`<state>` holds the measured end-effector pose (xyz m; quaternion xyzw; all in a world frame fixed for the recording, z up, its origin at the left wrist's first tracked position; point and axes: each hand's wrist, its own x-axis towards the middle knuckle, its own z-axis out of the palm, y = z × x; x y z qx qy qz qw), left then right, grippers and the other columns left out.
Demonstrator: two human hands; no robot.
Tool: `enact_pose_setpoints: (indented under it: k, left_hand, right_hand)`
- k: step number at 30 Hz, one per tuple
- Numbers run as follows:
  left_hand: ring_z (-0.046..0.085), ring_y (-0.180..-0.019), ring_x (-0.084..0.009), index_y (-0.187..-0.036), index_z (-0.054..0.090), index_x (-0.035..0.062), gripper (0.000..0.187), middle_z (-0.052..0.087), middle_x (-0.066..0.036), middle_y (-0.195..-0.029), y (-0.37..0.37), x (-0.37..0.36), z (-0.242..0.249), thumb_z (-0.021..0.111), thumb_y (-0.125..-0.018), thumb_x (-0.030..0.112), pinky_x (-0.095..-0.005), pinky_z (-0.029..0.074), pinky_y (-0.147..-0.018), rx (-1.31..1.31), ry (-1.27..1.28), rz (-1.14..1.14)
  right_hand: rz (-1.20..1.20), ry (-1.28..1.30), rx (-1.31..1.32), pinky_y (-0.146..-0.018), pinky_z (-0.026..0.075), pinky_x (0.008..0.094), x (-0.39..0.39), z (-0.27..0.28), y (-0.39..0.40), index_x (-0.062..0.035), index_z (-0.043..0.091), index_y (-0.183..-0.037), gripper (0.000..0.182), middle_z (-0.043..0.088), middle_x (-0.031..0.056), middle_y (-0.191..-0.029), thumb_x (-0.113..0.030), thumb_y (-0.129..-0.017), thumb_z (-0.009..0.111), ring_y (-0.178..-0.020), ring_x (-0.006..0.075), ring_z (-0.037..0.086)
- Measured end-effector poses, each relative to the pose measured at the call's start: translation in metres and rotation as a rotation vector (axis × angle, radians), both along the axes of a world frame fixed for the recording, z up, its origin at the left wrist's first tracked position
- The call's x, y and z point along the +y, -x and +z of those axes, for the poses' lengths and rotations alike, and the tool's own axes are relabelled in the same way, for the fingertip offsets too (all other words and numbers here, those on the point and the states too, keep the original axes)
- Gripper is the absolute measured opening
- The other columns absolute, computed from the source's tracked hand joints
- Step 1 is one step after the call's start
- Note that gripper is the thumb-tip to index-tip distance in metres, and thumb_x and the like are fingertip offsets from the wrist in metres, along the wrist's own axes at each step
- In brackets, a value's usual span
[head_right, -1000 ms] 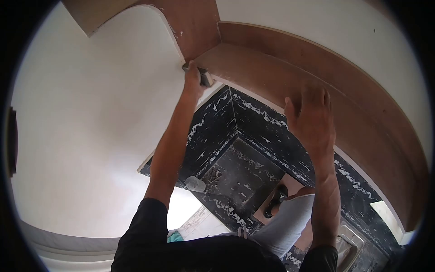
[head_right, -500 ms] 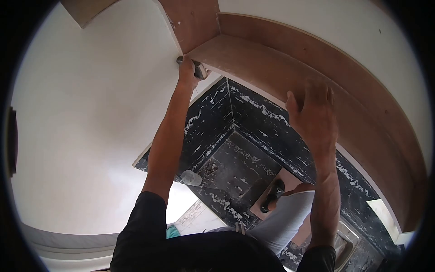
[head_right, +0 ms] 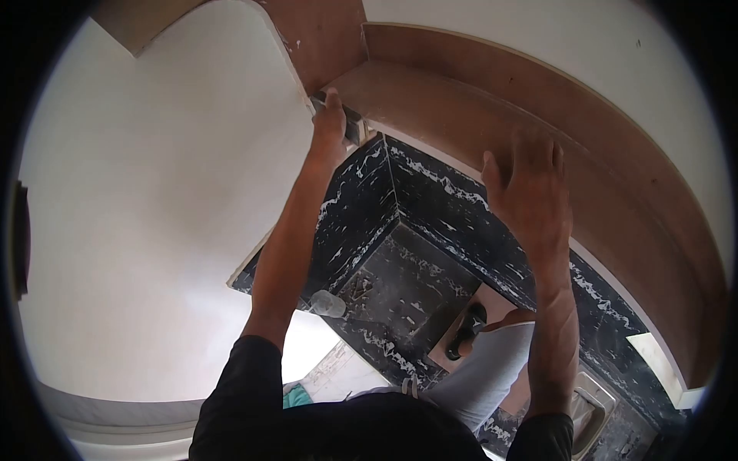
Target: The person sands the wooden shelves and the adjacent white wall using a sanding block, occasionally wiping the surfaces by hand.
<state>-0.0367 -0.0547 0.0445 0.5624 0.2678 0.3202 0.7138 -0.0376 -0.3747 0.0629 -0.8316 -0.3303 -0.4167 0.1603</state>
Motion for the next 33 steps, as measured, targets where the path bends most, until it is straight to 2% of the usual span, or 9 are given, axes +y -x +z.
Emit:
enact_pose_setpoints:
  k: [3,9,12,16,20,23,25,31,33]
  left_hand:
    - [0.069,-0.089,-0.0313,-0.128,0.047,0.0015,0.052,0.061,-0.014,-0.108,-0.021,0.061,0.003,0.036,-0.108,0.048,-0.0554,0.061,-0.079,0.019,0.167,0.068]
    - [0.065,-0.098,-0.0313,-0.134,0.045,0.0019,0.054,0.058,-0.015,-0.11,-0.041,0.035,-0.053,0.039,-0.107,0.049,-0.0609,0.06,-0.082,-0.004,-0.059,0.105]
    - [0.065,-0.1,-0.0312,-0.138,0.043,0.0016,0.056,0.057,-0.016,-0.116,-0.017,0.059,-0.007,0.038,-0.108,0.048,-0.0616,0.06,-0.083,-0.095,0.234,-0.044]
    - [0.066,-0.094,-0.0289,-0.125,0.049,0.003,0.047,0.061,-0.016,-0.107,-0.002,-0.022,-0.007,0.039,-0.107,0.046,-0.0585,0.06,-0.08,-0.109,0.133,0.035]
    - [0.066,-0.095,-0.0298,-0.126,0.048,0.0029,0.052,0.06,-0.016,-0.109,-0.018,0.035,-0.012,0.033,-0.108,0.05,-0.0577,0.06,-0.082,-0.061,0.179,-0.076]
    - [0.066,-0.092,-0.0296,-0.127,0.047,0.0015,0.054,0.059,-0.012,-0.102,0.002,0.005,0.0,0.032,-0.108,0.05,-0.0564,0.061,-0.075,-0.17,0.142,-0.127]
    - [0.067,-0.093,-0.0294,-0.128,0.046,0.001,0.053,0.059,-0.013,-0.104,0.011,-0.037,-0.004,0.035,-0.108,0.049,-0.0564,0.063,-0.074,-0.031,0.064,-0.083]
    - [0.07,-0.083,-0.0308,-0.129,0.046,-0.0051,0.059,0.062,-0.019,-0.105,-0.007,0.037,0.001,0.034,-0.108,0.048,-0.0526,0.065,-0.063,-0.153,0.156,-0.098]
    - [0.07,-0.082,-0.03,-0.13,0.046,-0.004,0.056,0.061,-0.02,-0.108,-0.002,0.01,-0.009,0.036,-0.107,0.047,-0.0536,0.065,-0.063,-0.183,0.122,-0.079]
  right_hand:
    - [0.034,-0.013,0.075,-0.092,0.053,0.0518,-0.004,-0.002,0.003,0.0048,0.06,-0.119,0.043,0.058,0.0238,-0.114,-0.026,-0.091,0.069,-0.108,0.0436,0.06]
    - [0.045,-0.024,0.032,-0.092,0.053,0.0509,-0.001,-0.003,0.0,0.0043,0.061,-0.118,0.042,0.059,0.0227,-0.11,-0.025,-0.09,0.07,-0.107,0.044,0.06]
    - [0.035,-0.01,0.042,-0.093,0.052,0.0508,-0.005,0.002,0.002,0.0044,0.061,-0.118,0.042,0.06,0.0222,-0.109,-0.026,-0.09,0.07,-0.108,0.0439,0.059]
    - [0.052,-0.058,0.056,-0.093,0.052,0.0511,0.001,0.002,-0.001,0.0044,0.062,-0.116,0.042,0.059,0.0221,-0.11,-0.028,-0.09,0.07,-0.108,0.0433,0.059]
    - [0.018,-0.002,0.1,-0.092,0.052,0.0511,-0.003,0.003,0.002,0.0036,0.061,-0.117,0.043,0.058,0.022,-0.11,-0.029,-0.09,0.07,-0.108,0.0422,0.06]
    - [0.025,-0.013,0.023,-0.093,0.051,0.0511,-0.002,0.001,-0.001,0.0035,0.061,-0.117,0.043,0.058,0.0221,-0.111,-0.028,-0.09,0.07,-0.109,0.0415,0.059]
    - [0.023,-0.037,0.035,-0.094,0.051,0.0508,0.0,0.002,-0.005,0.0037,0.061,-0.116,0.042,0.058,0.022,-0.111,-0.028,-0.09,0.07,-0.109,0.0412,0.059]
    - [0.036,-0.029,0.058,-0.094,0.051,0.0511,-0.004,0.001,-0.002,0.0039,0.061,-0.114,0.042,0.057,0.0219,-0.111,-0.028,-0.089,0.07,-0.11,0.0415,0.059]
    - [0.041,-0.05,0.059,-0.094,0.051,0.0513,-0.003,0.001,-0.001,0.0036,0.062,-0.113,0.04,0.057,0.0218,-0.111,-0.028,-0.089,0.07,-0.11,0.0415,0.059]
